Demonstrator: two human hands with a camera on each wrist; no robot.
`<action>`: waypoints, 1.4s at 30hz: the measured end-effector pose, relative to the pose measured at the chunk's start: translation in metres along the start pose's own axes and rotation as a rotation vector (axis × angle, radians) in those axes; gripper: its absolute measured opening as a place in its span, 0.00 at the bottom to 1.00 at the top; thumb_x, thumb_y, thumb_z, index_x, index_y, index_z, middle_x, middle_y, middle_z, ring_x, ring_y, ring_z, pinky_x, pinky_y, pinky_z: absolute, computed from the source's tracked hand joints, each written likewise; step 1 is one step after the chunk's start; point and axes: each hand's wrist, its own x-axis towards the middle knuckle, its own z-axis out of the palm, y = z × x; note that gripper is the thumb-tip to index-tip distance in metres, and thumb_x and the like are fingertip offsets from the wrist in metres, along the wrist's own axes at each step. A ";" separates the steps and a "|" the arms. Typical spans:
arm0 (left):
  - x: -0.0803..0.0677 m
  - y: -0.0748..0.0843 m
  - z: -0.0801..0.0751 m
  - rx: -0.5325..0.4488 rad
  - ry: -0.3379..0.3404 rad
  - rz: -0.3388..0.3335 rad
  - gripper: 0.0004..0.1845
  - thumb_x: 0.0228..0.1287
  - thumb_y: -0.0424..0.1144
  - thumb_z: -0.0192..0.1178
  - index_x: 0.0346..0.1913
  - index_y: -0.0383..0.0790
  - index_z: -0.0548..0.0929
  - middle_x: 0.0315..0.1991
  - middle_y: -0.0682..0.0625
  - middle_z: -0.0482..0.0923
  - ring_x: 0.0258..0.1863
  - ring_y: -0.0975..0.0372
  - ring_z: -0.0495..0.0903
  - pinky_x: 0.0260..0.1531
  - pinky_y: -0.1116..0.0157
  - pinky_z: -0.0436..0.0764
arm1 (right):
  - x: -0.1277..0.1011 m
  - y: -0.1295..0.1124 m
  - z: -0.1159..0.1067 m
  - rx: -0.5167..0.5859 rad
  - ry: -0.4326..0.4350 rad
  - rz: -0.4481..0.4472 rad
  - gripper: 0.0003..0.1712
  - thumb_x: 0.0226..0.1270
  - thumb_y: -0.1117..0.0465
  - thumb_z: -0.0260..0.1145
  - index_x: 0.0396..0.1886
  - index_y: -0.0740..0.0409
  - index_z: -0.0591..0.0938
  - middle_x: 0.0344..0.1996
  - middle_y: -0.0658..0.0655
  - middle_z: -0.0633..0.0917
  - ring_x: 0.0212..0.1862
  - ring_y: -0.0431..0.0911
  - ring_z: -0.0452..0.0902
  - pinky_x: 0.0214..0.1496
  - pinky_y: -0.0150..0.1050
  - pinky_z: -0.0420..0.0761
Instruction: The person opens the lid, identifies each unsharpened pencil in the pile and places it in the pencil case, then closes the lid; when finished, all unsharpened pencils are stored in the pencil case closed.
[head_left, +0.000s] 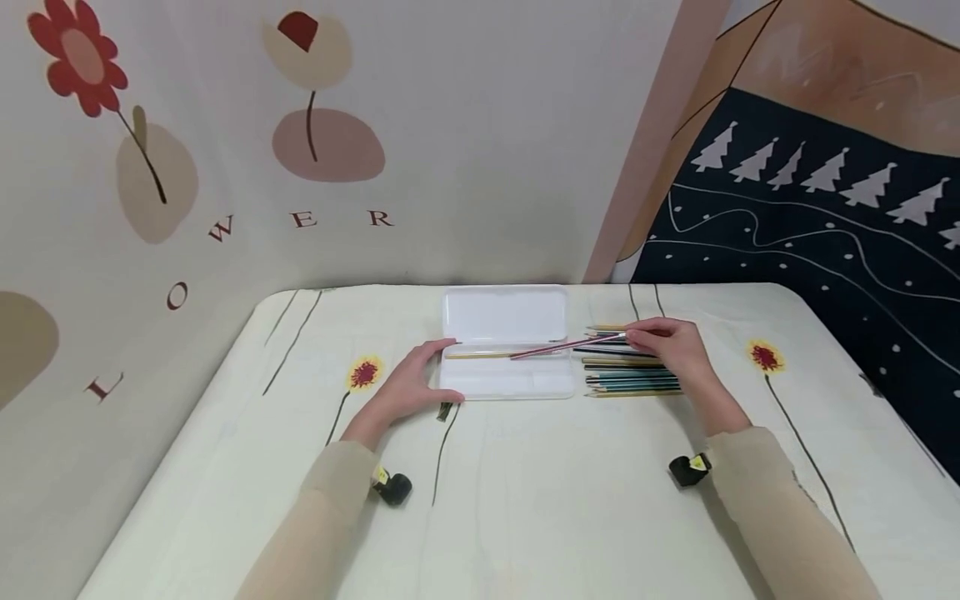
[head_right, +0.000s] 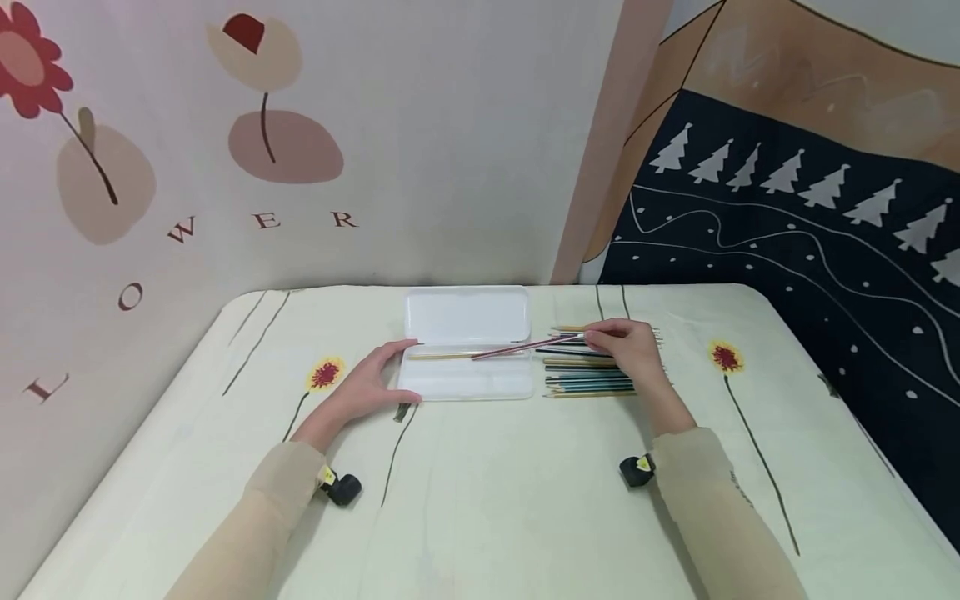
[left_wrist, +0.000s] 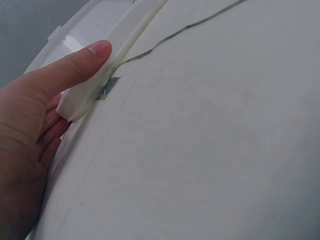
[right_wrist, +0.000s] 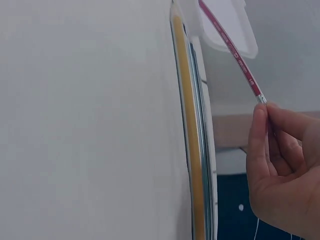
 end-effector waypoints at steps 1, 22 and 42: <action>0.000 0.000 0.000 0.001 0.000 -0.002 0.52 0.45 0.53 0.79 0.74 0.52 0.64 0.73 0.42 0.64 0.74 0.47 0.62 0.73 0.44 0.63 | -0.001 -0.002 0.003 -0.033 -0.002 -0.020 0.21 0.68 0.53 0.69 0.55 0.61 0.84 0.34 0.35 0.83 0.37 0.25 0.80 0.43 0.19 0.80; -0.001 -0.002 0.000 0.016 0.001 0.014 0.53 0.45 0.53 0.79 0.75 0.51 0.64 0.73 0.40 0.64 0.74 0.46 0.62 0.72 0.43 0.63 | 0.002 -0.019 0.064 -0.211 -0.153 -0.110 0.14 0.67 0.58 0.69 0.48 0.62 0.88 0.47 0.61 0.87 0.41 0.41 0.77 0.41 0.26 0.77; 0.003 -0.002 0.001 0.013 0.001 0.032 0.52 0.45 0.52 0.79 0.75 0.50 0.64 0.73 0.39 0.64 0.73 0.45 0.63 0.71 0.43 0.64 | 0.008 -0.023 0.056 -0.225 -0.203 -0.117 0.14 0.68 0.61 0.67 0.50 0.62 0.86 0.48 0.60 0.87 0.43 0.43 0.79 0.42 0.27 0.79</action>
